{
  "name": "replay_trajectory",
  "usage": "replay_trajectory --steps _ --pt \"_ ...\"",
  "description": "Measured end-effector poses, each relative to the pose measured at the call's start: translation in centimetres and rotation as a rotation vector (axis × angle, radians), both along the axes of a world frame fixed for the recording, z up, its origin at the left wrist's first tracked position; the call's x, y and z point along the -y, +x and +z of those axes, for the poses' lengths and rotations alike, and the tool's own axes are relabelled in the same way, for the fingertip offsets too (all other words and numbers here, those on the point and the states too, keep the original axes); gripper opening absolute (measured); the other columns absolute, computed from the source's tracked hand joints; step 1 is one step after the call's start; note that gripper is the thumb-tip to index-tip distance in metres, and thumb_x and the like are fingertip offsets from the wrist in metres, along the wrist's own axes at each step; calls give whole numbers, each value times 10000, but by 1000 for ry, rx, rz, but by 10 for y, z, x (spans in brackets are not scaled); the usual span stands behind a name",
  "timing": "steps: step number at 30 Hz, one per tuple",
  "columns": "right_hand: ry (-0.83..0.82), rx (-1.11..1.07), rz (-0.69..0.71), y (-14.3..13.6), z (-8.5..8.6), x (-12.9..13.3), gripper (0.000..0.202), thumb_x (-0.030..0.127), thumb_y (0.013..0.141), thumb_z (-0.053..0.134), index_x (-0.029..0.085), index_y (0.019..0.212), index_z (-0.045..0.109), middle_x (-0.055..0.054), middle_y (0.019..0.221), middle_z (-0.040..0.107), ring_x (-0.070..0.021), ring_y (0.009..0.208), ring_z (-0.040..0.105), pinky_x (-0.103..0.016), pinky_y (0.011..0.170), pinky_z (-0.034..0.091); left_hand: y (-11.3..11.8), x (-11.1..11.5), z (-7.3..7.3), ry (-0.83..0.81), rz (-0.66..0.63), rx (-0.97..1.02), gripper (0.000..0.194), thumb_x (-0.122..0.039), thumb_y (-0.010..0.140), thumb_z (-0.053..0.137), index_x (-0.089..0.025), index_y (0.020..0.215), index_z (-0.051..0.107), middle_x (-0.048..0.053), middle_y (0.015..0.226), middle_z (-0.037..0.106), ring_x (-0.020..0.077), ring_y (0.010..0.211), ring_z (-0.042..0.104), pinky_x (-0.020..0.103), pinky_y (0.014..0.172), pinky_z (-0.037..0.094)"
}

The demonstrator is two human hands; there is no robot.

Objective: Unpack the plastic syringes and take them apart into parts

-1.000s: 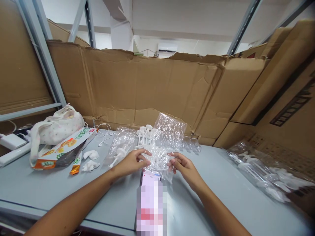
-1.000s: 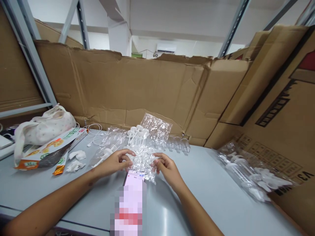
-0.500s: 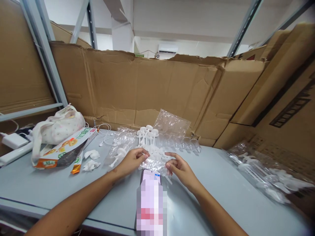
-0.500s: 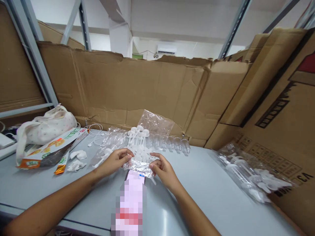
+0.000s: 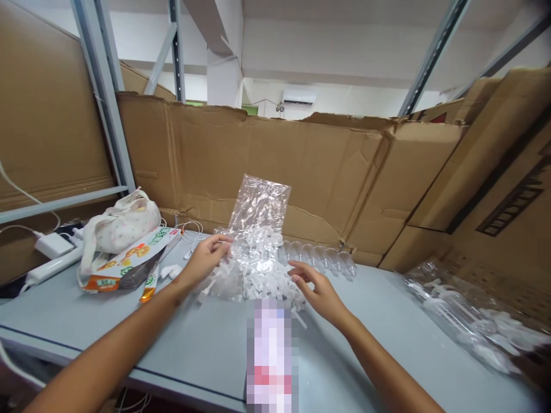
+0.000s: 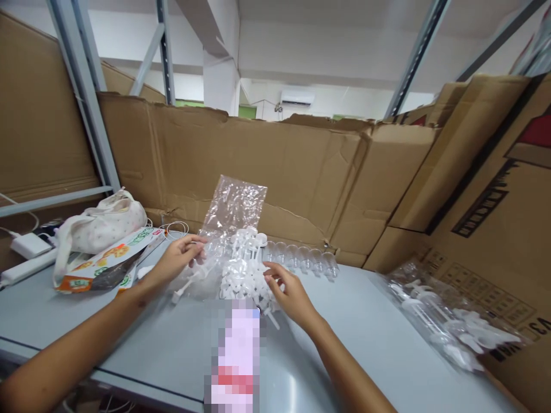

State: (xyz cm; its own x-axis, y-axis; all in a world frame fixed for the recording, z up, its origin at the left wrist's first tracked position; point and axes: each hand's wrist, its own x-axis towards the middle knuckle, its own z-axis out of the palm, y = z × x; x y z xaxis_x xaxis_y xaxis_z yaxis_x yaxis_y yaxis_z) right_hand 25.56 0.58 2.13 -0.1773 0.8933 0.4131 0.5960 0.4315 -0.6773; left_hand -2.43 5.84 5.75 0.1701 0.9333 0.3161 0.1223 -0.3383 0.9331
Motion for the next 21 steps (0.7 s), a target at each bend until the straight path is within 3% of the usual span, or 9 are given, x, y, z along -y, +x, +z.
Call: replay_trajectory --steps 3,7,13,17,21 --pt "208 479 57 -23 18 -5 317 226 888 450 203 1194 529 -95 1086 649 -241 1000 581 -412 838 453 -27 -2 -7 -50 78 43 351 -419 741 588 -151 966 561 19 680 623 126 563 547 211 484 359" --pt "303 900 72 -70 38 -23 338 206 878 492 189 1214 517 -97 1138 622 -235 1019 561 -374 833 444 -48 -1 -19 -89 156 175 393 -441 695 636 -150 945 555 20 689 624 124 553 552 218 496 369" --pt "316 1060 154 -121 40 -66 431 65 813 492 202 1218 545 -132 1270 531 -256 1094 498 -363 837 413 -60 3 -20 -95 202 245 392 -439 676 663 -163 936 560 9 677 619 116 545 543 217 510 378" --pt "301 1130 170 -134 34 -87 490 31 779 504 223 1227 550 -127 1380 435 -277 1207 407 -369 879 381 -68 6 -21 -113 184 256 390 -448 676 667 -169 929 566 4 673 615 110 545 535 211 504 375" --pt "287 1160 182 -138 26 -100 451 41 773 514 217 1182 582 -126 1314 500 -263 1178 431 -354 875 380 -74 8 -26 -155 156 270 407 -453 668 678 -166 930 562 4 670 612 112 542 535 212 502 376"
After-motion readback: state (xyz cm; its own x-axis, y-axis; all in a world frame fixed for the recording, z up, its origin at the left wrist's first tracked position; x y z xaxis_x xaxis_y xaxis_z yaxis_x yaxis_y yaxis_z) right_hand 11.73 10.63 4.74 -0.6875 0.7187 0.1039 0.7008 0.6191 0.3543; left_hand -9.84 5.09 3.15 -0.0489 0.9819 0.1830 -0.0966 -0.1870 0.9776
